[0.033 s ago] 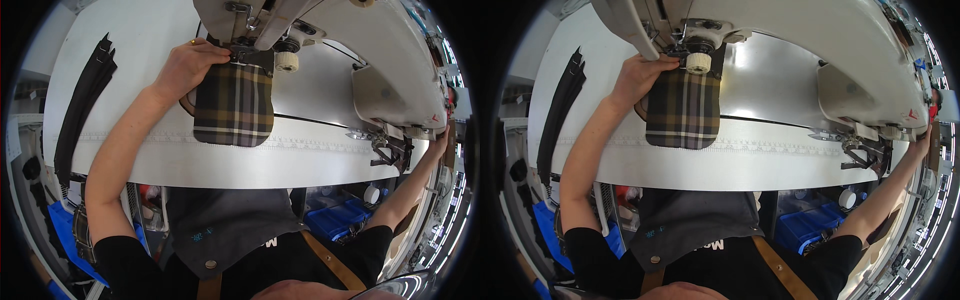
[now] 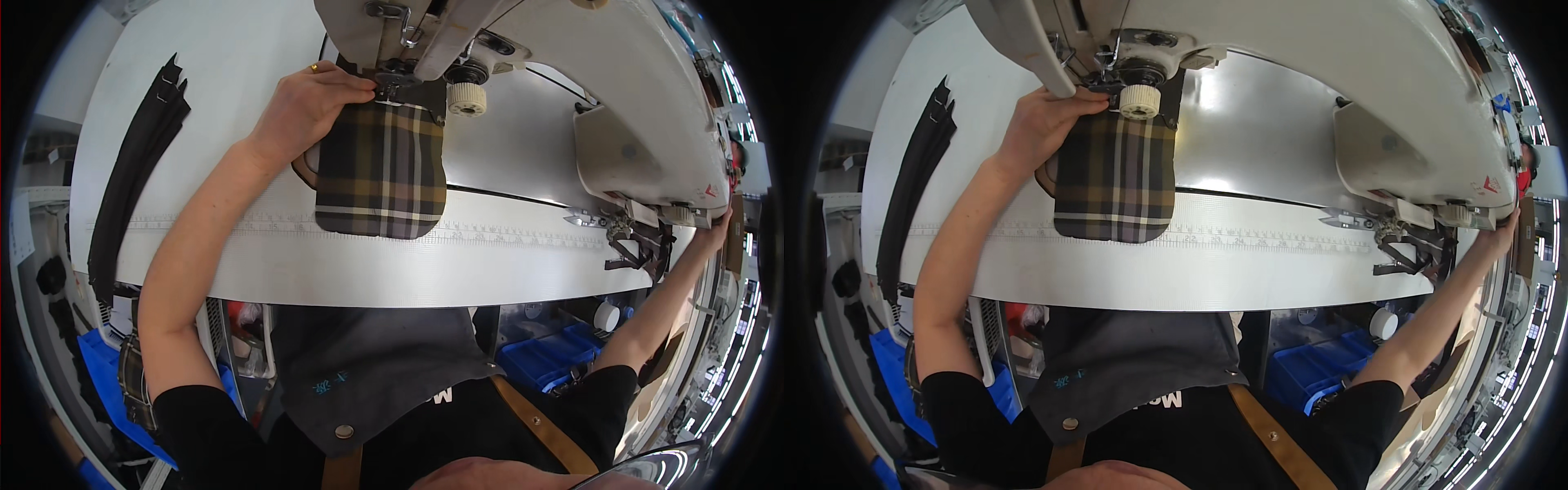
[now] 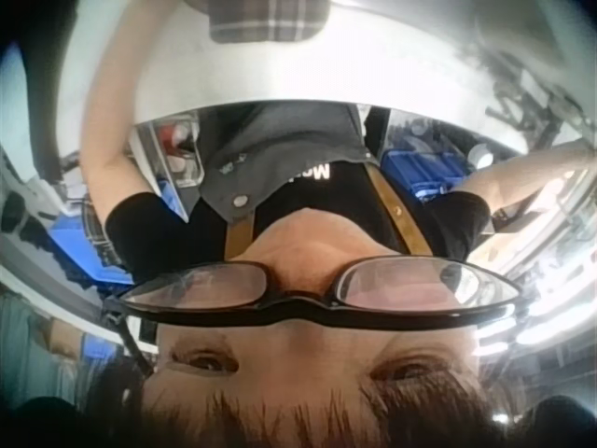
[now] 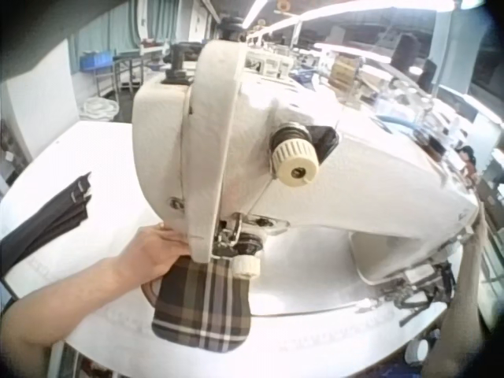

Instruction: The person operates an industrial sewing machine to attach zippers to plaid fabric pouches. They guide the fabric under the needle, sew along the zipper edges, and trim excess thread with scissors. The process is repeated for multiple pouches, with the person handling the items one at a time.

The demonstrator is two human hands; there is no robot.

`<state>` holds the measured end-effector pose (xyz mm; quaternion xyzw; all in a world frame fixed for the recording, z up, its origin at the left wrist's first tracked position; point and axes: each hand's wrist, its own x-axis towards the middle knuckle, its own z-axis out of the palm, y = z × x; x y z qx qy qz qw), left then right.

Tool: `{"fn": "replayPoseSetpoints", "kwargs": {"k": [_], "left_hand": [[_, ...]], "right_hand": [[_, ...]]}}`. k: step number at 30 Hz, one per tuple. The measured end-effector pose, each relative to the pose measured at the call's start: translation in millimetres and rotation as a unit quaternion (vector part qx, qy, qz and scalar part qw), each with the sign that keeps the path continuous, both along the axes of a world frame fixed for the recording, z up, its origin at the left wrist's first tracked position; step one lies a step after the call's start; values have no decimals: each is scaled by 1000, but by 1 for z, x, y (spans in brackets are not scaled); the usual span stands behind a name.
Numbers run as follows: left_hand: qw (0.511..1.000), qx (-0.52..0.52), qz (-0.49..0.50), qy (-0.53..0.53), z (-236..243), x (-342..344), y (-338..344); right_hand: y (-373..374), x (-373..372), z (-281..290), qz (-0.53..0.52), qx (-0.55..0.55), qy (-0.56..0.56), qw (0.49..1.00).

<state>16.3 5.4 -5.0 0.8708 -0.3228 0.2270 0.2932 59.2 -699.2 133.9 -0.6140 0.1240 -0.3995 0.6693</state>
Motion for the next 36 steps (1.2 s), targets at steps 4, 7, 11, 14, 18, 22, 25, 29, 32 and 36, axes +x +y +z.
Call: {"fn": "replayPoseSetpoints", "kwargs": {"k": [4,7,11,14,18,22,25,29,32,36], "left_hand": [[1000,0,-11,2,0,0,3],[1000,6,-8,18,0,2,1],[999,10,6,38,5,-5,6],[997,-29,-36,55,2,-2,8],[994,-62,-32,81,3,4,3],[966,-145,106,185,15,-10,-4],[962,-122,94,227,18,-5,3],[988,152,-1,-4,11,-9,11],[997,65,8,39,8,-21,5],[993,-15,5,117,15,-25,0]], "right_hand": [[105,-25,-38,8,11,-96,995],[65,-35,-33,-70,-48,-37,996],[106,-49,-9,-240,-235,-46,941],[168,-69,-2,-135,-300,-205,922],[261,-97,-42,77,-468,-214,854],[295,-123,-66,221,-649,58,726],[282,-136,-86,212,-612,131,750],[270,-141,-114,129,-588,202,772],[269,-136,-118,67,-656,170,732],[303,-135,-113,127,-589,102,792]]}}
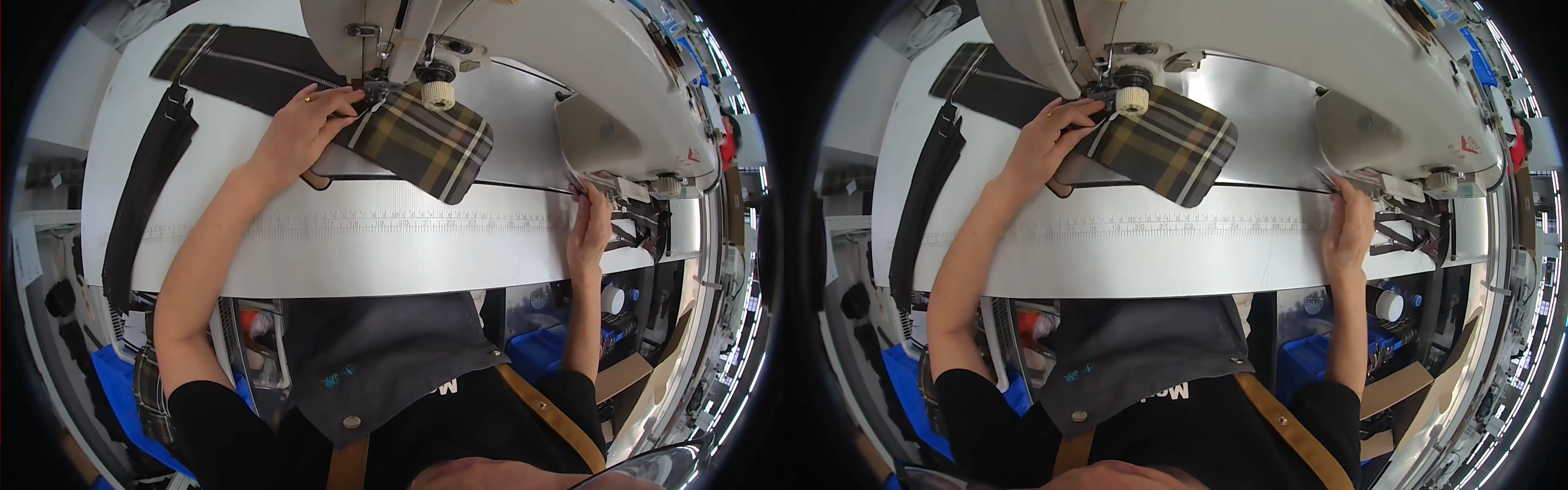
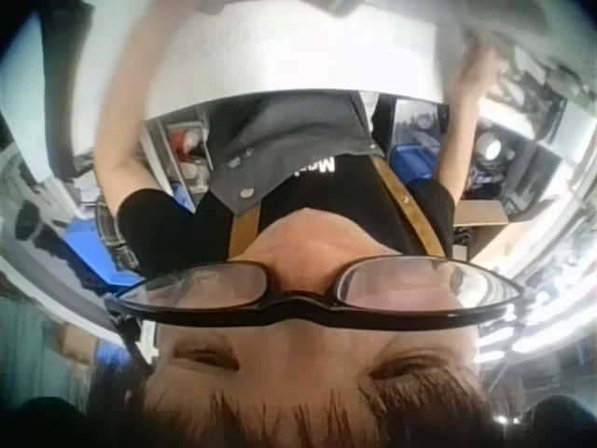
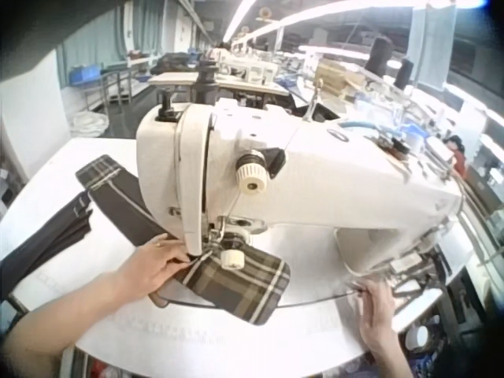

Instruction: The person operates an industrial sewing machine to attach zippers to plaid fabric pouches. They guide the fabric under the needle, sew along the zipper edges, and trim excess thread with scissors. The process is repeated for multiple pouches, with the person handling the items one at a time.

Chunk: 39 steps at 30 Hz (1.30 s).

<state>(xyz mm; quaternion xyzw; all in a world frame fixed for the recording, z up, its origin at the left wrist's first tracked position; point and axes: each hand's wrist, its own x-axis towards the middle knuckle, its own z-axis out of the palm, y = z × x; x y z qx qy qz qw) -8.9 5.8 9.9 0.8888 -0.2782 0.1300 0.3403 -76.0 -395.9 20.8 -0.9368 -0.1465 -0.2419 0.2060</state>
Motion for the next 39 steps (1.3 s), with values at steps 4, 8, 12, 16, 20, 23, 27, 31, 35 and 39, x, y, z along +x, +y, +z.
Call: {"fn": "replayPoseSetpoints", "kwargs": {"k": [4,8,12,16,20,23,27,31,35,39], "left_hand": [[931,-166,-24,325,23,-51,7],[926,-162,-104,324,23,-131,18],[908,-225,-112,335,15,-160,15],[908,-228,-107,335,19,-160,12],[905,-237,-122,331,18,-162,11],[906,-243,-124,324,19,-161,10],[910,-238,-115,320,20,-162,10],[941,-208,-80,254,18,-171,3],[980,-125,-34,148,10,-182,-7],[997,-73,15,21,-2,-196,-14]], "right_hand": [[48,-14,30,51,292,226,928],[88,-25,47,118,248,252,928],[134,-12,42,274,-1,50,960],[159,-5,33,379,-100,-16,920],[160,-5,28,388,-91,29,917],[146,3,26,259,-111,46,958],[151,8,11,297,-57,-1,953],[157,-4,14,365,26,-2,931],[148,-15,11,406,66,6,912],[122,-15,7,206,39,42,977]]}}
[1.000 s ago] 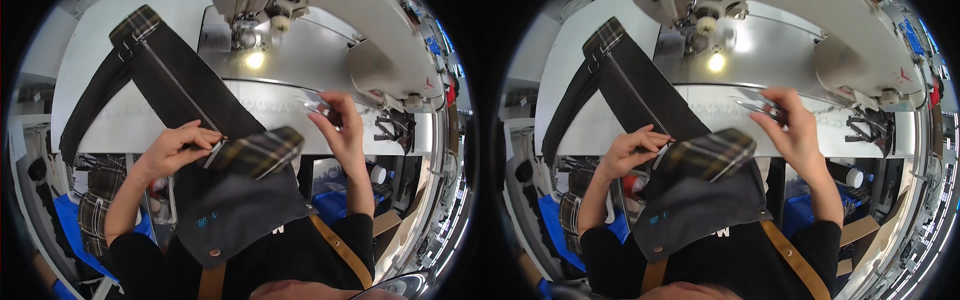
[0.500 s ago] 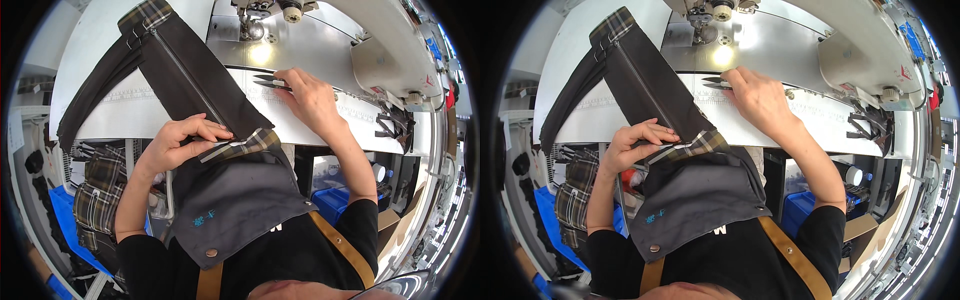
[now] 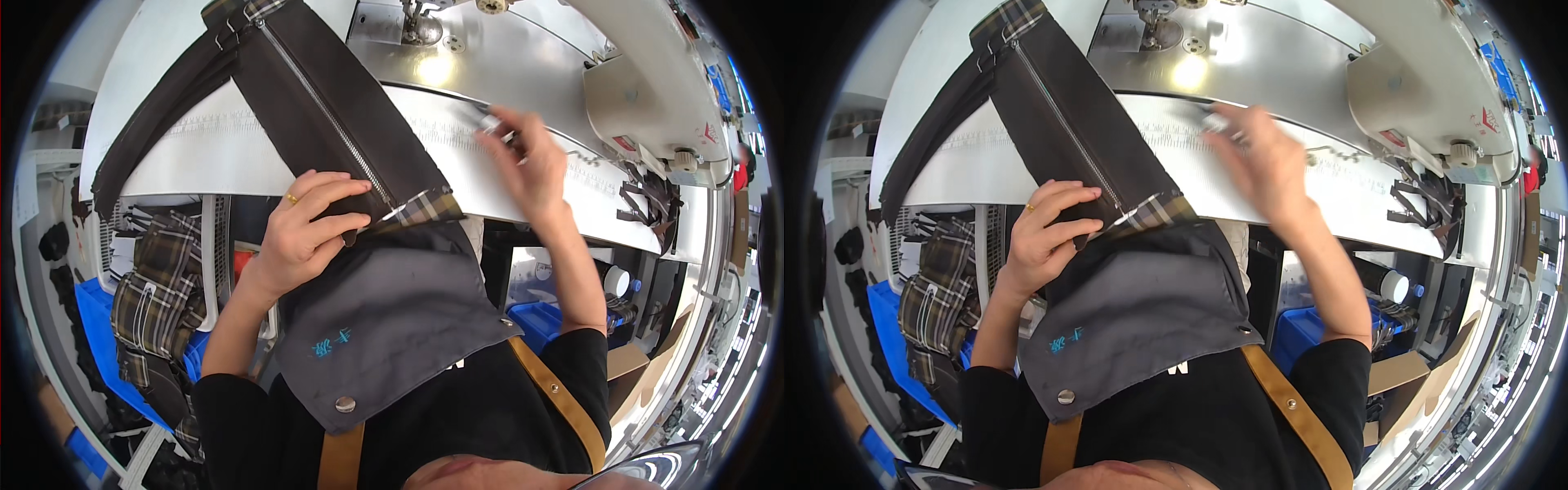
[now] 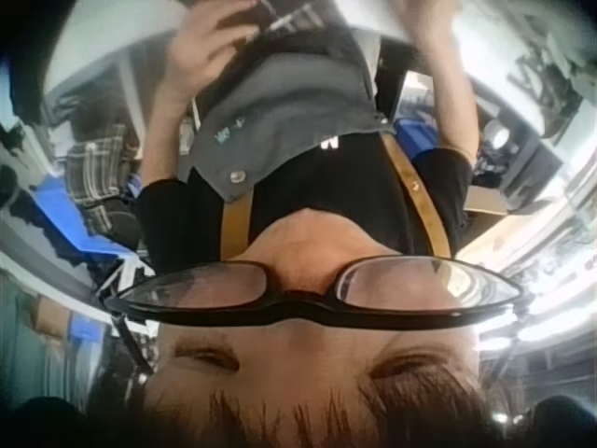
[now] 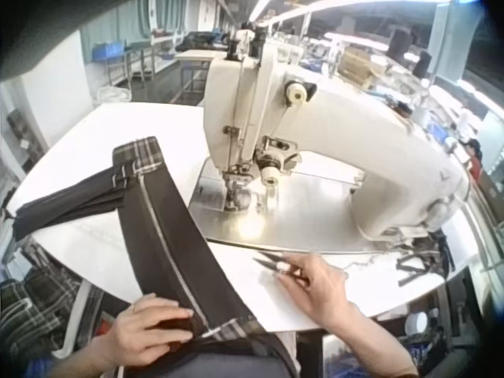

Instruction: The person operates an industrial sewing machine to attach zippers to plaid fabric pouches. They guide the fabric under the needle, sew along the zipper edges, and trim excess thread with scissors. The process is repeated for multiple pouches, with the person handling the items one at a time.

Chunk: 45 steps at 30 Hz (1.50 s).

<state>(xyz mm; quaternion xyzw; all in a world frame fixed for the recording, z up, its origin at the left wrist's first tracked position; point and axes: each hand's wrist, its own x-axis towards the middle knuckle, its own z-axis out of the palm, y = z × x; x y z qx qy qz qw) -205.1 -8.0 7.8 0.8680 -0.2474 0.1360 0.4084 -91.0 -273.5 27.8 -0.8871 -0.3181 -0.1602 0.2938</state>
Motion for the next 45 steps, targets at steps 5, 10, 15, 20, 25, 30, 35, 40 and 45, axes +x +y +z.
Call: {"fn": "replayPoseSetpoints", "kwargs": {"k": [5,10,15,20,25,30,35,40,45], "left_hand": [[991,64,101,-66,-18,-24,-9],[976,92,161,-118,-30,-27,-20],[966,-218,44,131,1,-20,-38],[715,-559,19,418,30,17,-35],[703,-589,51,395,22,34,-36],[701,-591,70,394,19,33,-40],[704,-589,67,391,17,32,-40],[706,-594,62,380,17,31,-42],[710,-596,56,371,13,33,-41]], "right_hand": [[-29,3,6,-70,-182,-160,968],[16,-60,-16,95,-72,43,992],[42,-49,30,118,129,24,984],[60,-86,17,262,-28,-159,952],[59,-93,0,191,-14,-43,981],[56,-98,-13,174,7,0,985],[49,-96,-7,178,67,18,982],[42,-67,-10,104,117,-73,985],[58,-52,-12,97,62,-109,987]]}}
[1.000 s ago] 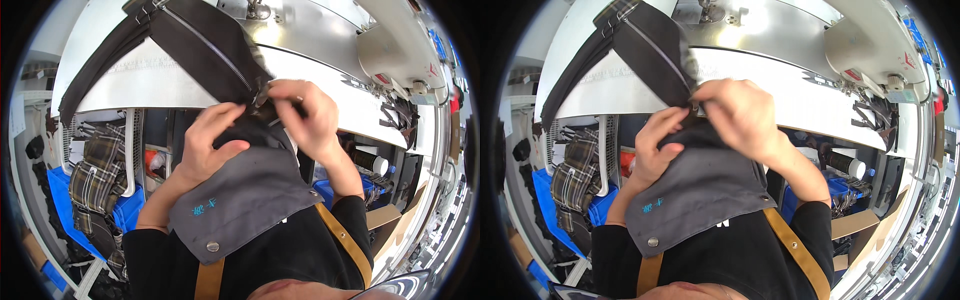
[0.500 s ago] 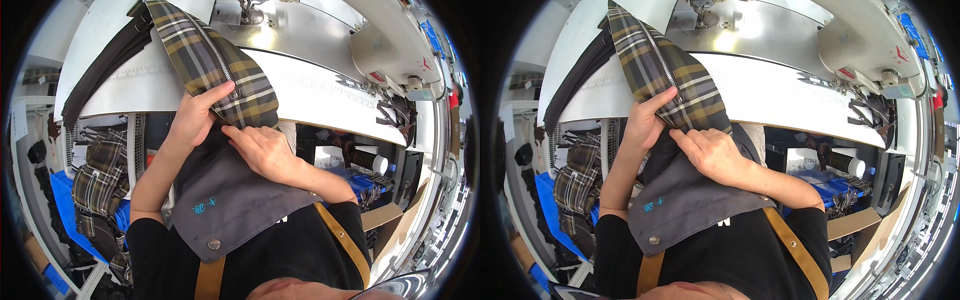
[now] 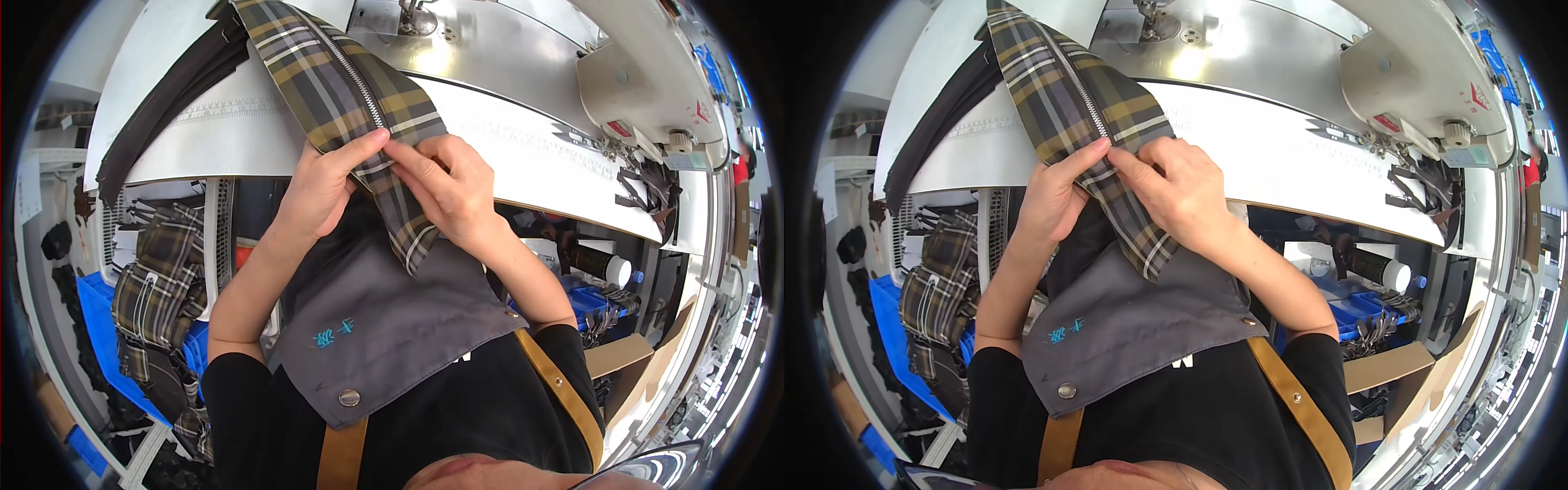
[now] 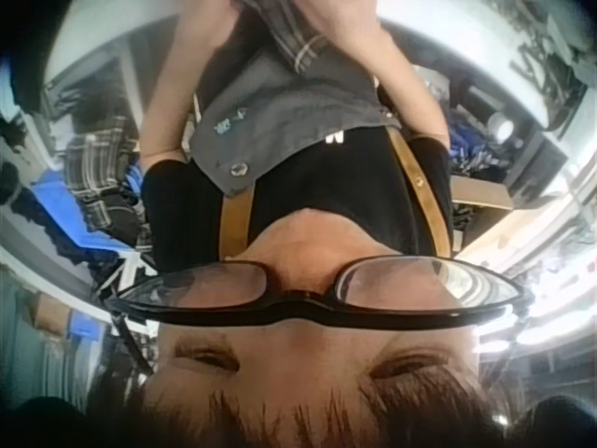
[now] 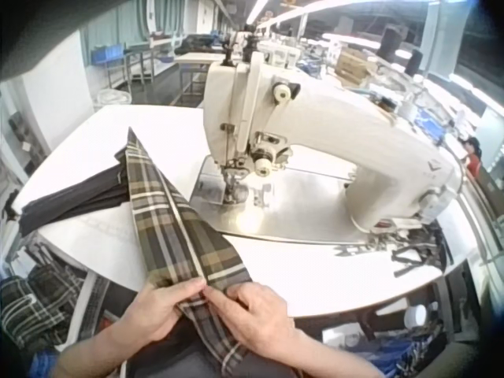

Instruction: The person operates an industrial sewing machine to attach zippers to plaid fabric pouches. They guide the fabric under the needle, sew along the zipper edges, and trim excess thread with scissors. The process is repeated for multiple pouches, with the person handling the items one at a time.

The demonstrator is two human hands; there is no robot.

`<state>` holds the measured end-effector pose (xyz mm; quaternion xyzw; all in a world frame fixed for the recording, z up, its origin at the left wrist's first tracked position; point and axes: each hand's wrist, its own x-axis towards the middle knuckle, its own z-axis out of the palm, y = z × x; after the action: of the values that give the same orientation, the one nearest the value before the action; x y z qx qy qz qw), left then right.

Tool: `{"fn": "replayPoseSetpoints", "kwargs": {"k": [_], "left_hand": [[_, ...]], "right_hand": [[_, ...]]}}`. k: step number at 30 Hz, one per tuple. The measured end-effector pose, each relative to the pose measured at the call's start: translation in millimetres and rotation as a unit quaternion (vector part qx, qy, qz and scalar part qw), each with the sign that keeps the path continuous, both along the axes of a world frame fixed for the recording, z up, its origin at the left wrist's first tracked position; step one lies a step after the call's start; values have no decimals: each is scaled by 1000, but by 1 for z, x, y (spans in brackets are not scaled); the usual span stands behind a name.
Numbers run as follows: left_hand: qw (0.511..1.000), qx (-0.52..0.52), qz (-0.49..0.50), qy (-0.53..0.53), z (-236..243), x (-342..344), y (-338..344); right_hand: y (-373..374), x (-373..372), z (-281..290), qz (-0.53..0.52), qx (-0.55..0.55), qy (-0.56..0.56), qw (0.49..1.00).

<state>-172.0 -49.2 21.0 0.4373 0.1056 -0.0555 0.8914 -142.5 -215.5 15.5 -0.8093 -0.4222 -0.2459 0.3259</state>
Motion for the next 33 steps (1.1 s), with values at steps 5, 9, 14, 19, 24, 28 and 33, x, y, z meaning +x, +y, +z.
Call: {"fn": "replayPoseSetpoints", "kwargs": {"k": [5,9,14,19,24,28,33], "left_hand": [[999,25,20,-24,-2,-1,-5],[999,-22,34,-21,2,1,-6],[998,-23,46,-30,1,-1,-8],[999,-19,44,-23,-1,-3,-9],[999,-13,45,-6,2,-3,-9],[999,3,37,16,3,-14,4],[996,48,20,73,4,-51,44]], "right_hand": [[-2,-2,2,72,56,112,989],[-11,-12,4,99,32,195,975],[-15,-12,-1,120,42,210,969],[-17,-15,-3,140,52,221,964],[-17,-14,7,154,53,261,951],[-35,-18,18,145,-44,304,941],[-41,-14,18,57,-17,266,962]]}}
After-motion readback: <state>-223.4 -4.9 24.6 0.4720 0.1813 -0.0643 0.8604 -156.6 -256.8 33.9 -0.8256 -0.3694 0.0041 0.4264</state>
